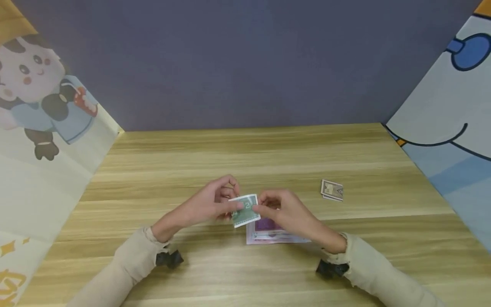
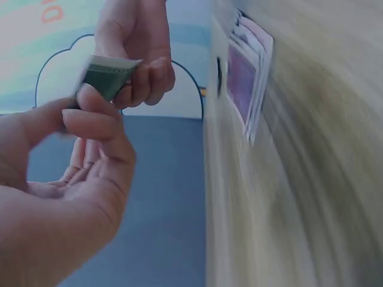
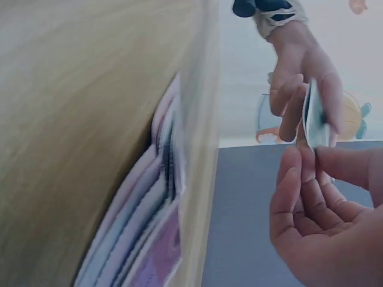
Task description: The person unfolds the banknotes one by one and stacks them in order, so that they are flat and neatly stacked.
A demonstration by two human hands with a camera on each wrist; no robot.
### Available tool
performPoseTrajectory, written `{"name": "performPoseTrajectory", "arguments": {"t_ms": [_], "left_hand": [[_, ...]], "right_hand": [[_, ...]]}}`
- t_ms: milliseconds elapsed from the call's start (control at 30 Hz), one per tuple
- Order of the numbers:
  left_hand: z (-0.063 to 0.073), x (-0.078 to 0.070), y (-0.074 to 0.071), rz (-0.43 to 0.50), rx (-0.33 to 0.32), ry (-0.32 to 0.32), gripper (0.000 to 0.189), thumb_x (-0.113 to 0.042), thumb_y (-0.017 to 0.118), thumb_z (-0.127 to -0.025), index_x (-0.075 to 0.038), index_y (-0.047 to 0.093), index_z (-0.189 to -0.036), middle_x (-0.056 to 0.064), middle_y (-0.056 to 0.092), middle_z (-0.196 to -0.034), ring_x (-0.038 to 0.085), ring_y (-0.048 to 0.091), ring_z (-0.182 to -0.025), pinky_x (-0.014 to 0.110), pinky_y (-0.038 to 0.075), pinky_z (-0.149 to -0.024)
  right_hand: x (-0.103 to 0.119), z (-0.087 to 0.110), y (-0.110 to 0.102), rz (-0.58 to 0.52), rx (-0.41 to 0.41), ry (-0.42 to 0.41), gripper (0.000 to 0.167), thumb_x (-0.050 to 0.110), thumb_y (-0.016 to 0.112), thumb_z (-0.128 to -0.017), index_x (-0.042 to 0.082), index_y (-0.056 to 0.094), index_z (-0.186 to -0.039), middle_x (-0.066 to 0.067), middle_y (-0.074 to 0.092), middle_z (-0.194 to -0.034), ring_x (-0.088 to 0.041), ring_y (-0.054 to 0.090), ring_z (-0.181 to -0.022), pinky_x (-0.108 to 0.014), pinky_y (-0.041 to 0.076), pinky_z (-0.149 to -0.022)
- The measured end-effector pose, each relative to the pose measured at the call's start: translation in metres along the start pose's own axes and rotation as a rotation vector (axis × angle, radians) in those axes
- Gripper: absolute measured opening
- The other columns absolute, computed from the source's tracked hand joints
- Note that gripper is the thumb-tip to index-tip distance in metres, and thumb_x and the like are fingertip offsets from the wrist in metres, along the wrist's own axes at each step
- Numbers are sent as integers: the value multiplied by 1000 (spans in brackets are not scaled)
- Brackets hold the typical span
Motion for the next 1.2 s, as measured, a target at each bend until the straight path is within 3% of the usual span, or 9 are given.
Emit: {"name": "performPoseTrajectory", "arguments": {"t_ms": [167,267,400,600,700,800,933,1033,1200], "left_hand": [[0,2,6,303,31,-19,43,-30,41,-108,2,43,-138,10,63,-87,14,57,-61,23,45,-52],[-2,8,15,397,37,-46,43,-25,36,-109,-2,44,-144,8,65,-98,12,56,-62,22,45,-53],[-1,11,34,396,53,-44,39,-15,38,-107,1,50,-141,7,65,-94,10,55,-61,21,44,-53],[2,8,47,402,3,38,36,-17,48,-105,2,56,-134,5,63,-88,9,52,-60,20,42,-50],[3,5,49,387,-7,75,35,-14,49,-104,-1,57,-135,7,64,-92,9,51,-61,19,41,-49],[3,3,49,391,-10,88,33,-12,52,-102,-1,58,-133,8,63,-94,9,51,-62,18,39,-49],[2,3,47,395,-65,72,21,-15,58,-101,0,60,-115,3,58,-84,8,48,-61,19,34,-49],[1,4,42,350,-127,68,15,-14,60,-99,0,59,-103,0,50,-72,8,42,-57,20,31,-49],[1,5,35,230,-202,72,15,-13,61,-99,2,58,-99,-2,44,-65,7,37,-52,21,30,-47]], "right_hand": [[7,7,-7,-105,-25,-7,11,16,66,-97,6,71,-96,-7,67,-84,-25,63,-72,-29,53,-61],[9,13,-10,-159,-46,-25,9,14,66,-97,7,72,-95,-9,65,-82,-25,58,-65,-28,48,-54],[13,18,-10,-190,-72,-47,7,13,69,-94,7,73,-92,-13,67,-81,-23,61,-67,-28,52,-59],[15,25,-11,-228,-96,40,12,15,73,-91,3,74,-92,-12,71,-85,-31,69,-74,-38,59,-68],[16,28,-12,-223,-98,56,15,16,74,-90,2,74,-92,-11,73,-86,-37,70,-76,-43,59,-69],[16,32,-13,-211,-105,48,14,16,74,-90,2,74,-92,-10,73,-88,-35,71,-77,-43,59,-70],[14,37,-14,-258,-114,12,11,10,71,-92,0,72,-93,-14,71,-91,-35,71,-78,-46,59,-73],[11,40,-18,-267,-130,-18,10,9,70,-93,-1,71,-92,-17,69,-90,-34,72,-78,-47,59,-73],[4,47,-30,-167,-181,-23,9,12,71,-93,4,71,-89,-12,69,-87,-30,71,-77,-42,60,-70]]}}
Point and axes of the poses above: each hand's wrist, its own z-axis away from the middle knuckle, its own y-axis out of the palm, x = y × z, the point moved 5 cm from there along -z, towards the middle knuckle
